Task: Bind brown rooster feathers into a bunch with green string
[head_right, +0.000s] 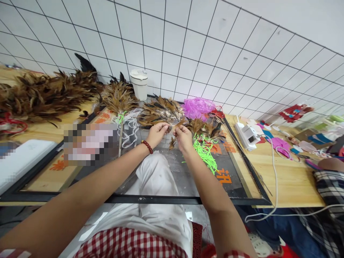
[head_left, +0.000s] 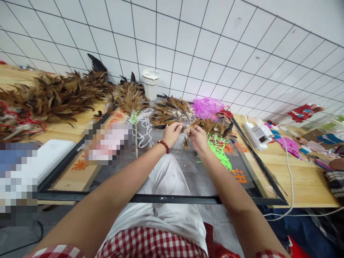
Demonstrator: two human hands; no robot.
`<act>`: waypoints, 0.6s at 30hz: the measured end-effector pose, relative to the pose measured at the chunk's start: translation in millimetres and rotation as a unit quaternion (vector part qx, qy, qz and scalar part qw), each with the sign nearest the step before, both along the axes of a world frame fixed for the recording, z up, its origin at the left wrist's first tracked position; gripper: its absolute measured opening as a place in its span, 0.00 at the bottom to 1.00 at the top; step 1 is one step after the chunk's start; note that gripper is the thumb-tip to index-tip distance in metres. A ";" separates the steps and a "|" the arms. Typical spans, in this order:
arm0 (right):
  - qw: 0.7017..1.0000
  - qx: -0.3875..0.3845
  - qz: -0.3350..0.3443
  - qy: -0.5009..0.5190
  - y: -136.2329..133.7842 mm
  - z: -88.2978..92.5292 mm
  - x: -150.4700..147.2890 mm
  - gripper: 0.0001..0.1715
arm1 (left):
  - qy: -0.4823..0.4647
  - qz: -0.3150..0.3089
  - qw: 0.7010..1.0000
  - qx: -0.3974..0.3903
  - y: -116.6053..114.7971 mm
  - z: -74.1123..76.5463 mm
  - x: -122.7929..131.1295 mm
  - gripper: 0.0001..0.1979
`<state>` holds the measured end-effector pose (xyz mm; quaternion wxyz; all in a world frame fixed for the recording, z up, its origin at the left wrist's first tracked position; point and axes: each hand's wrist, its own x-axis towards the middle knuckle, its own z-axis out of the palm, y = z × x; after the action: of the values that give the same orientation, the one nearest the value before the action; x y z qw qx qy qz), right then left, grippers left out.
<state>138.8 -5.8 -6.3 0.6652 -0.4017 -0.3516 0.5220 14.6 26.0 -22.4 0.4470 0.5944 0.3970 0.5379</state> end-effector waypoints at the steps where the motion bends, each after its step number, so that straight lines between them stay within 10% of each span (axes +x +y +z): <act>1: 1.000 0.000 -0.001 0.001 0.3 -1.5 -0.8 0.13 | 0.000 -0.012 1.000 0.001 -0.8 0.5 0.2 0.07; 10: 1.000 -0.006 -0.006 -0.019 3.9 -10.2 0.6 0.14 | -0.012 -0.067 0.997 -0.046 -4.0 1.1 3.3 0.05; 18: 0.951 0.053 -0.144 -0.268 5.0 -13.7 7.6 0.19 | 0.024 0.059 0.998 0.011 4.6 -3.4 -3.7 0.08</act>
<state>146.4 -0.8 -20.0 0.6350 -0.5372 -0.4823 0.2749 10.9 30.6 -25.8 0.3981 0.5874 0.4358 0.5537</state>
